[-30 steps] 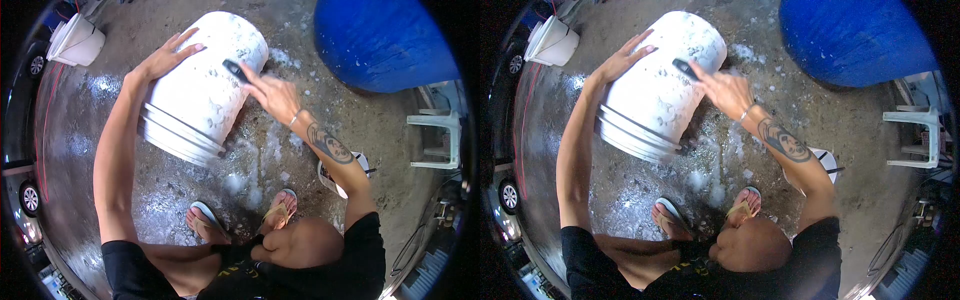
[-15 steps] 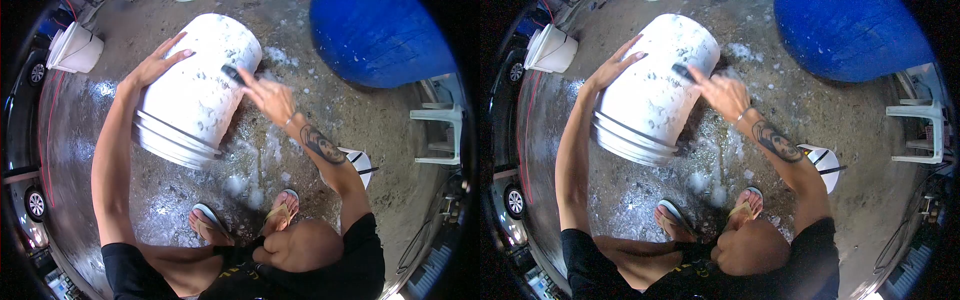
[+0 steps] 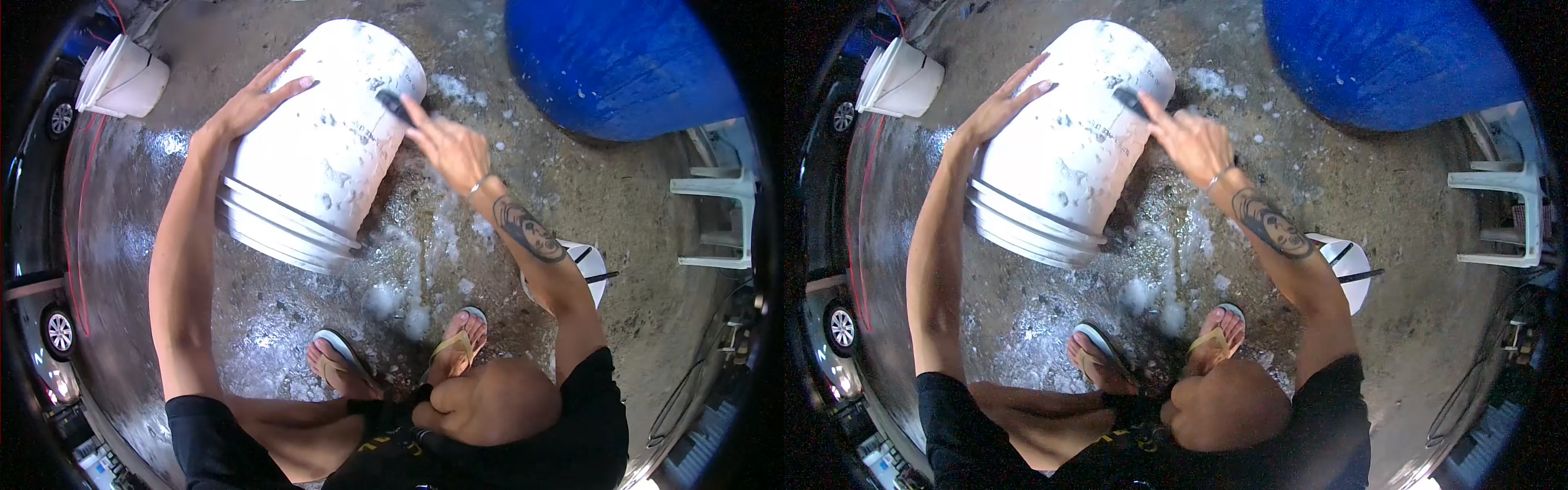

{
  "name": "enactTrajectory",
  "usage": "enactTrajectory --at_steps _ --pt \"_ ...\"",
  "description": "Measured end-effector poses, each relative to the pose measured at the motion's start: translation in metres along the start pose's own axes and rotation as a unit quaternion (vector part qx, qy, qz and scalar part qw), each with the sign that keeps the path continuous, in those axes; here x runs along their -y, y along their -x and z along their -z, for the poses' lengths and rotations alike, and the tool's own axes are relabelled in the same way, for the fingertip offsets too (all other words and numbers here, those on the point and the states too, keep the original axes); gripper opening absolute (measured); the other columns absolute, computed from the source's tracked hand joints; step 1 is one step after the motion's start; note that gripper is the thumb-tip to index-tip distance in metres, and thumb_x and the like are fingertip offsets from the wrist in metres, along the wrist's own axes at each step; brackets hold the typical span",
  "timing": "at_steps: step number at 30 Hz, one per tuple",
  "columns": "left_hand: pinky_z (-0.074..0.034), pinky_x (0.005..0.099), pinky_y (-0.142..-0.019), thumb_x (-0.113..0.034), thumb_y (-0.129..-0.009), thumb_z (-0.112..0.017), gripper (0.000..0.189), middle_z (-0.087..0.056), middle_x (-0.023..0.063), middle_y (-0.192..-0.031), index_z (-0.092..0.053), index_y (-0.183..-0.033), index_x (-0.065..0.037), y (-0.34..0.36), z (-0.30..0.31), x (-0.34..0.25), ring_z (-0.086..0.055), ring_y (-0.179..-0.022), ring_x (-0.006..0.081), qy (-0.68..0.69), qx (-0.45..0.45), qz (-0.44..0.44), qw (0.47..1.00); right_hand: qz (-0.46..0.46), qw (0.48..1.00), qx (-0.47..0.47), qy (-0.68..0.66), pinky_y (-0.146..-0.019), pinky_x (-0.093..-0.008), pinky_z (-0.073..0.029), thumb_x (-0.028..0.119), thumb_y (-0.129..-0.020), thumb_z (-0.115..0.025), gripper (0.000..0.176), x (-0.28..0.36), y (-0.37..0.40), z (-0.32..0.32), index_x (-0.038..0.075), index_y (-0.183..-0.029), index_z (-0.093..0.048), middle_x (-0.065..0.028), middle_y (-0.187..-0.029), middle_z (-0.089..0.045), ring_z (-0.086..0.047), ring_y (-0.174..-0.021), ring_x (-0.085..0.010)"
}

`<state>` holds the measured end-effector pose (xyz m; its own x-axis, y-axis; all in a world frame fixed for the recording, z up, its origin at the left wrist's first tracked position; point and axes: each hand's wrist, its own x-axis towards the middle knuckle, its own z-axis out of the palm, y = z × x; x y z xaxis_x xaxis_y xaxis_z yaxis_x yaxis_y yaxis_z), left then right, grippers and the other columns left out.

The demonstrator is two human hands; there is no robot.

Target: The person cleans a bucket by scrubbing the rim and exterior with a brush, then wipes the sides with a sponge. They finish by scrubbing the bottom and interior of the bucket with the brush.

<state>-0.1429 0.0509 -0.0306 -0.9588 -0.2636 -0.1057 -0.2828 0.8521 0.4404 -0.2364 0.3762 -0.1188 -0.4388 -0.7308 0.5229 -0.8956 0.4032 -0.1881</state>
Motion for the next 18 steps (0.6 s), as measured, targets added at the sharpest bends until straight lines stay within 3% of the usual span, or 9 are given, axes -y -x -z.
enactTrajectory --at_steps 1,2,5,7,9,13,15,16,18 --pt "-0.015 0.0635 -0.116 -0.077 -0.082 -0.046 0.086 -0.022 0.011 -0.16 -0.028 -0.153 -0.031 0.002 0.0 -0.002 -0.014 -0.148 0.0376 -0.001 0.003 0.011 1.0 -0.015 0.999 -0.025 0.023 -0.041 -0.0317 -0.048 0.037 -0.096 -0.057 0.057 -0.002 -0.006 0.005 0.031 -0.15 -0.037 -0.0032 -0.06 -0.055 -0.056 -0.049 -0.0152" --pt "-0.015 0.0634 -0.116 -0.077 -0.082 -0.046 0.086 -0.022 0.011 -0.16 -0.028 -0.153 -0.031 0.002 0.002 -0.005 -0.014 -0.148 0.0375 -0.004 0.005 0.018 1.0 -0.067 0.991 0.119 0.005 -0.038 -0.0294 -0.045 0.04 -0.096 -0.056 0.057 0.009 -0.005 0.007 0.031 -0.149 -0.037 -0.0015 -0.06 -0.055 -0.052 -0.048 -0.0133" --pt "-0.014 0.0628 -0.117 -0.076 -0.083 -0.045 0.085 -0.022 0.0112 -0.16 -0.028 -0.153 -0.03 -0.003 -0.001 0.002 -0.014 -0.148 0.0369 0.003 -0.005 -0.01 1.0 0.027 0.999 0.046 -0.008 -0.034 -0.0263 -0.041 0.039 -0.098 -0.054 0.054 0.013 0.009 -0.011 0.031 -0.149 -0.038 -0.0002 -0.059 -0.053 -0.047 -0.045 -0.0118" --pt "-0.013 0.0623 -0.117 -0.076 -0.084 -0.045 0.084 -0.022 0.0112 -0.16 -0.028 -0.153 -0.03 0.004 0.002 -0.009 -0.013 -0.148 0.0366 0.005 -0.001 0.004 1.0 -0.026 0.999 -0.045 -0.005 -0.033 -0.0239 -0.038 0.037 -0.099 -0.053 0.052 -0.001 -0.009 -0.005 0.031 -0.148 -0.038 0.0001 -0.057 -0.052 -0.047 -0.042 -0.011" --pt "-0.013 0.0617 -0.117 -0.075 -0.085 -0.045 0.084 -0.022 0.0112 -0.16 -0.028 -0.153 -0.03 0.006 0.004 -0.01 -0.013 -0.148 0.0363 0.004 0.001 0.012 1.0 -0.069 0.993 0.084 -0.037 -0.035 -0.0245 -0.04 0.039 -0.099 -0.053 0.052 0.017 -0.008 0.002 0.031 -0.148 -0.039 -0.0002 -0.057 -0.053 -0.05 -0.044 -0.0123" --pt "-0.018 0.0658 -0.114 -0.085 -0.075 -0.046 0.09 -0.018 0.017 -0.16 -0.03 -0.15 -0.039 -0.001 -0.001 -0.004 -0.014 -0.146 0.0424 0.019 0.0 -0.025 1.0 0.041 0.989 0.031 -0.136 -0.038 -0.0266 -0.043 0.043 -0.097 -0.053 0.056 0.021 0.007 0.001 0.034 -0.149 -0.036 -0.0021 -0.057 -0.052 -0.052 -0.046 -0.0155" --pt "-0.019 0.0658 -0.114 -0.085 -0.075 -0.046 0.089 -0.017 0.0177 -0.16 -0.03 -0.15 -0.039 0.003 0.001 -0.012 -0.013 -0.146 0.0428 0.014 0.004 0.005 1.0 -0.14 0.987 0.065 -0.048 -0.045 -0.0337 -0.048 0.048 -0.095 -0.053 0.056 -0.005 -0.006 0.003 0.038 -0.148 -0.036 -0.0061 -0.062 -0.059 -0.059 -0.052 -0.022" --pt "-0.019 0.0658 -0.114 -0.085 -0.075 -0.046 0.089 -0.017 0.0177 -0.16 -0.03 -0.15 -0.039 0.004 0.0 -0.016 -0.013 -0.146 0.0428 0.013 0.004 0.001 1.0 -0.173 0.982 0.048 -0.066 -0.058 -0.0399 -0.053 0.048 -0.097 -0.051 0.052 -0.011 -0.002 0.009 0.042 -0.147 -0.036 -0.01 -0.076 -0.068 -0.067 -0.066 -0.0279" --pt "-0.019 0.0648 -0.115 -0.085 -0.075 -0.046 0.09 -0.016 0.0182 -0.16 -0.03 -0.15 -0.039 0.007 -0.002 -0.024 -0.014 -0.146 0.0428 -0.014 -0.005 0.002 1.0 -0.244 0.964 0.084 -0.066 -0.062 -0.0401 -0.054 0.046 -0.098 -0.049 0.051 -0.013 0.011 0.027 0.038 -0.148 -0.036 -0.0121 -0.083 -0.07 -0.069 -0.072 -0.0282"
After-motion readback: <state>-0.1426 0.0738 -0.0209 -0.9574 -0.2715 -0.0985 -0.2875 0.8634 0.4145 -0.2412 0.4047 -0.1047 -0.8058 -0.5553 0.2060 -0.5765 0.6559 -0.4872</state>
